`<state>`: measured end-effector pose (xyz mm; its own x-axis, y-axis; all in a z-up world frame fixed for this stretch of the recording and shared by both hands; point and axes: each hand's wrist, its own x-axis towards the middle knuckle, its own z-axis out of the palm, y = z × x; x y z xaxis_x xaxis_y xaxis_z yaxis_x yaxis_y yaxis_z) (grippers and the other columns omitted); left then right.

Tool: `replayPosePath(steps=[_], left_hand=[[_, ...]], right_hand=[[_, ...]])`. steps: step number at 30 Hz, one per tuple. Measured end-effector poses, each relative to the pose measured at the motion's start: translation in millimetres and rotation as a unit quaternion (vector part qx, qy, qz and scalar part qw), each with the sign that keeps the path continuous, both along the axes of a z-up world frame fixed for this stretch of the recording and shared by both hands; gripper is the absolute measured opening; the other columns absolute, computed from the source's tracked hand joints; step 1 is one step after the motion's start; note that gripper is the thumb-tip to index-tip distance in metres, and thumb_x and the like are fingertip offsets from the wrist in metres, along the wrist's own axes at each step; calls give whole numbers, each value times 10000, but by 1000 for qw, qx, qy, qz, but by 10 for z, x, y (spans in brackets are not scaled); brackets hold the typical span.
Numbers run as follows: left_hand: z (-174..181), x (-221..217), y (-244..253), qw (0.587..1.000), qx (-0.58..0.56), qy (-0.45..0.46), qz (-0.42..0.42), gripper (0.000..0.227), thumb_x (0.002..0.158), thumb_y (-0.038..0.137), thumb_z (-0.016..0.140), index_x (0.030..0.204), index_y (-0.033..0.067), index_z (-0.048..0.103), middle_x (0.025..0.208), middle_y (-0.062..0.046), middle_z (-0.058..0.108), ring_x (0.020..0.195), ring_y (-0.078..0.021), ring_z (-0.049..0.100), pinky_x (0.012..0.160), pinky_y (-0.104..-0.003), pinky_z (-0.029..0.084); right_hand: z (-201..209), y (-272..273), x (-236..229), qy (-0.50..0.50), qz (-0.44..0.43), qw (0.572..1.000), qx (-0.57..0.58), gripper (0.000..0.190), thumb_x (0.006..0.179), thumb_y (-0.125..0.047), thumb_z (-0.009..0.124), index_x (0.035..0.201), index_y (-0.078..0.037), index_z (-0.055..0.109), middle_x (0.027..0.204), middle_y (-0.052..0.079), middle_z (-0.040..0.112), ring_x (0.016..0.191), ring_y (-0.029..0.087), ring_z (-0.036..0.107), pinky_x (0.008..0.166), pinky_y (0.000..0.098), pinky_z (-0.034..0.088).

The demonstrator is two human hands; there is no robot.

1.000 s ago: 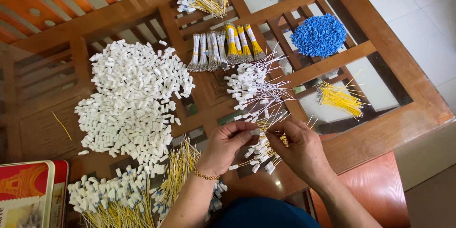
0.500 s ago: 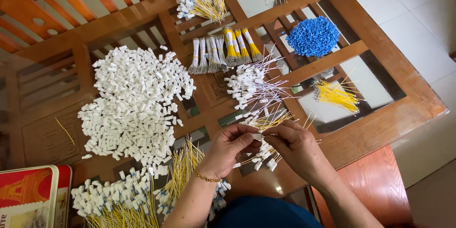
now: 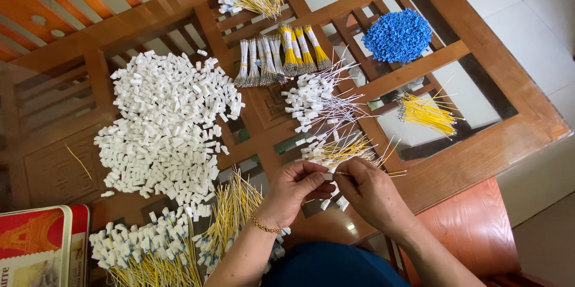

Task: Manually assembling small connectors onto thin wires at a table.

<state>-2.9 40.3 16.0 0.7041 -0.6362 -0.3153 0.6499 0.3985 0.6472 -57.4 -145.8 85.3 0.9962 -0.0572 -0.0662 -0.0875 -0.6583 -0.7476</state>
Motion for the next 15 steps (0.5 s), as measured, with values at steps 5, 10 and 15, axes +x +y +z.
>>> replayPosePath(steps=[5, 10, 15], left_hand=[[-312, -65, -97, 993, 117, -23, 16, 168, 915, 57, 751, 1068, -9, 734, 924, -139, 751, 848, -214, 742, 748, -335, 641], [-915, 172, -147, 887, 395, -239, -15, 117, 867, 183, 813, 982, 195, 833, 854, -16, 800, 848, -136, 762, 727, -283, 620], [-882, 543, -400, 671, 527, -522, -2, 160, 874, 227, 759, 1007, 141, 775, 933, -88, 765, 891, -326, 726, 782, -424, 592]], right_hand=[[-371, -158, 28, 9, 12, 999, 37, 118, 908, -166, 662, 948, -65, 709, 838, 106, 707, 758, 294, 702, 675, 386, 570], [-711, -538, 122, 23, -13, 1000, 5, 190, 977, -155, 606, 1064, -46, 735, 909, 204, 723, 879, 439, 742, 779, 508, 581], [-766, -839, 119, 65, -183, 981, -1, 261, 1029, -288, 591, 1234, -153, 677, 992, 220, 718, 1000, 449, 691, 849, 559, 550]])
